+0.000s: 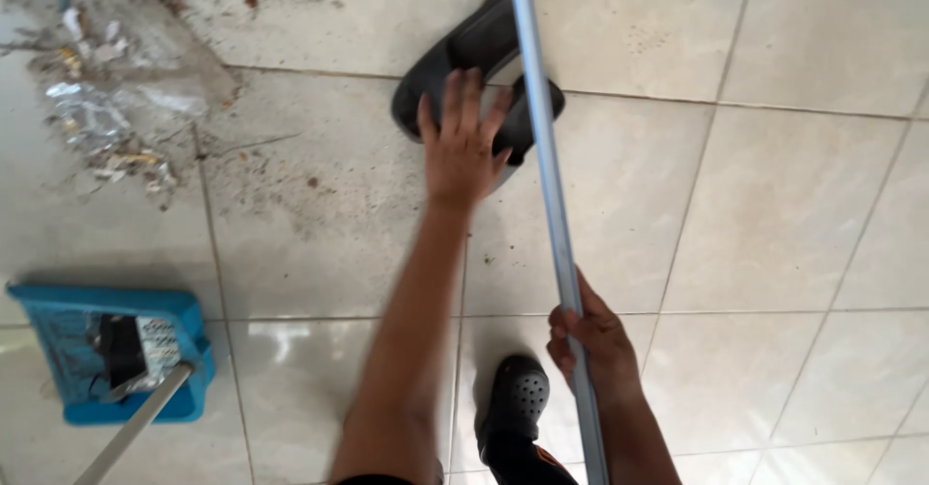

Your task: Sweeping dust and debris from a tiled floor into a dustpan using a broom.

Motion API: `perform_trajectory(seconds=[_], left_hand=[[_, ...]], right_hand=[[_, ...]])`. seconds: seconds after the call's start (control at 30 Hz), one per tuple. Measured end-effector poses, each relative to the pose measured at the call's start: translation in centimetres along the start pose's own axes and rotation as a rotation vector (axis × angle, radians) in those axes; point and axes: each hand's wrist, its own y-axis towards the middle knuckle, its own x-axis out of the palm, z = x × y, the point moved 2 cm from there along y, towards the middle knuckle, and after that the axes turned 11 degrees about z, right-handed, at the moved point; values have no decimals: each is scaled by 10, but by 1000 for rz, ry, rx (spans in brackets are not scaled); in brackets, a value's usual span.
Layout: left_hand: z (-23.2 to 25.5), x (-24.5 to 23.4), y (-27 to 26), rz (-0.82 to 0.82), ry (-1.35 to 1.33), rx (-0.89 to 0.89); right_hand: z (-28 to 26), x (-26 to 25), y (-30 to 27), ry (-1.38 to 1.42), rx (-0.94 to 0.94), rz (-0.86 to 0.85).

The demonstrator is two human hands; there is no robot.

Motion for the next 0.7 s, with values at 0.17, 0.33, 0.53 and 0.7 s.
perform_trajectory(seconds=[0.17,0.33,0.53,0.7], left_hand=[[-2,15,27,-371,700,803],[-7,21,20,-536,609,756],[-41,-29,-6,-316,-525,-51],[-101,-92,-45,-109,-1106,-799]], right_hand=[[-2,2,-1,-24,19,-16],[-13,9,-4,-62,-8,-33],[-35,21,-19,-77,-4,-73],[-77,52,-60,-28,-13,-87]])
